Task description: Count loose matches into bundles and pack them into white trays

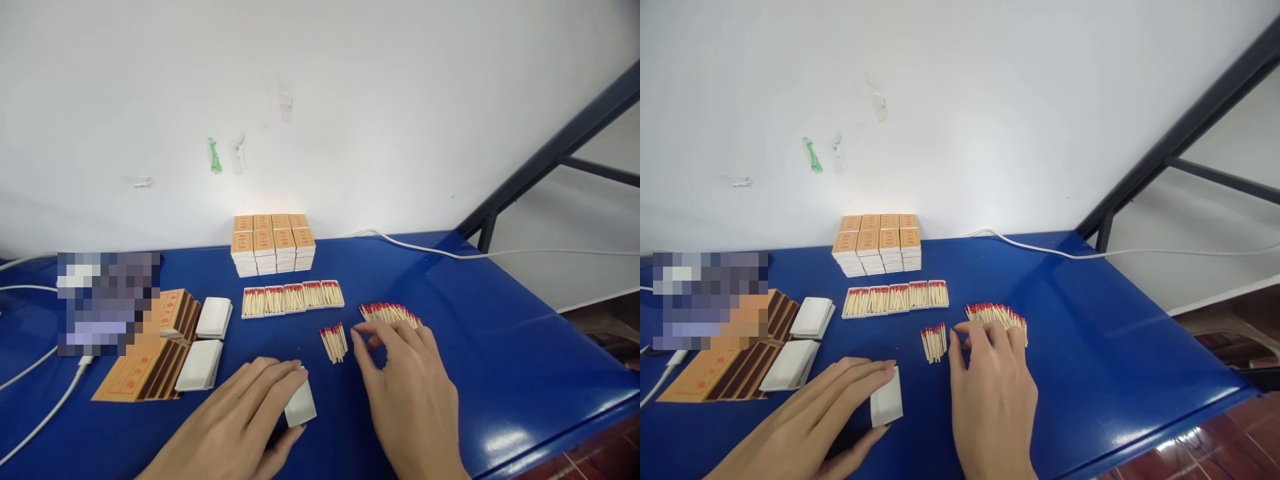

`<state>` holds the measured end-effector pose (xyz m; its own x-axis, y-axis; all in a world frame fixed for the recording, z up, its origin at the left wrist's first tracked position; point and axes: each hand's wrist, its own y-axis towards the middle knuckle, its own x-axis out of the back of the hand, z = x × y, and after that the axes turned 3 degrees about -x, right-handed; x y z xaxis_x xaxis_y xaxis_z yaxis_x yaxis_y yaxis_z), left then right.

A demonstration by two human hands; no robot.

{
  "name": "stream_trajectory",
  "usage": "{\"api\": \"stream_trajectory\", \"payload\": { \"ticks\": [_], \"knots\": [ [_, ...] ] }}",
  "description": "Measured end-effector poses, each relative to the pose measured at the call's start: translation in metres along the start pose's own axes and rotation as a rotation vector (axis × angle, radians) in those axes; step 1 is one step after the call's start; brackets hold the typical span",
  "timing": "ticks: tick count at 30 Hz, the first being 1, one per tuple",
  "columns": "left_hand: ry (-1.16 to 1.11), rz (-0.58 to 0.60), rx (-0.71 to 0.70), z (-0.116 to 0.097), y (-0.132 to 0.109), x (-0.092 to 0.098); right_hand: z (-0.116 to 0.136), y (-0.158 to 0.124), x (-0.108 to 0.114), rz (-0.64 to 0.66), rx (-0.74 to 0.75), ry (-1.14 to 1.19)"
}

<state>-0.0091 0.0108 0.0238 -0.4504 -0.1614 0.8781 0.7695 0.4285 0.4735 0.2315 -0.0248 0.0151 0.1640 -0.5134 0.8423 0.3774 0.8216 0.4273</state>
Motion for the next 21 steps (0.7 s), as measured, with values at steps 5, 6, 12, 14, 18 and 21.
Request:
{"api": "stream_trajectory", "payload": {
  "ticks": [5, 6, 12, 14, 18, 21],
  "knots": [
    [-0.002, 0.005, 0.004, 0.0, 0.0, 0.001, -0.007, 0.013, -0.004, -0.031, -0.045, -0.056],
    [-0.001, 0.002, 0.002, 0.0, 0.0, 0.0, -0.007, 0.014, -0.004, -0.025, -0.048, -0.044],
    [-0.012, -0.003, -0.005, -0.001, 0.0, -0.001, -0.003, 0.01, -0.006, 0.154, 0.046, 0.174],
    [-0.017, -0.005, -0.007, -0.001, -0.001, -0.001, -0.002, 0.008, -0.007, 0.172, 0.057, 0.169],
    [-0.006, 0.005, -0.008, 0.001, -0.001, 0.001, -0.003, 0.005, -0.008, 0.188, 0.043, 0.161],
    [0.007, 0.012, -0.01, 0.002, -0.001, 0.002, -0.004, 0.004, -0.006, 0.182, 0.046, 0.174]
  ]
}}
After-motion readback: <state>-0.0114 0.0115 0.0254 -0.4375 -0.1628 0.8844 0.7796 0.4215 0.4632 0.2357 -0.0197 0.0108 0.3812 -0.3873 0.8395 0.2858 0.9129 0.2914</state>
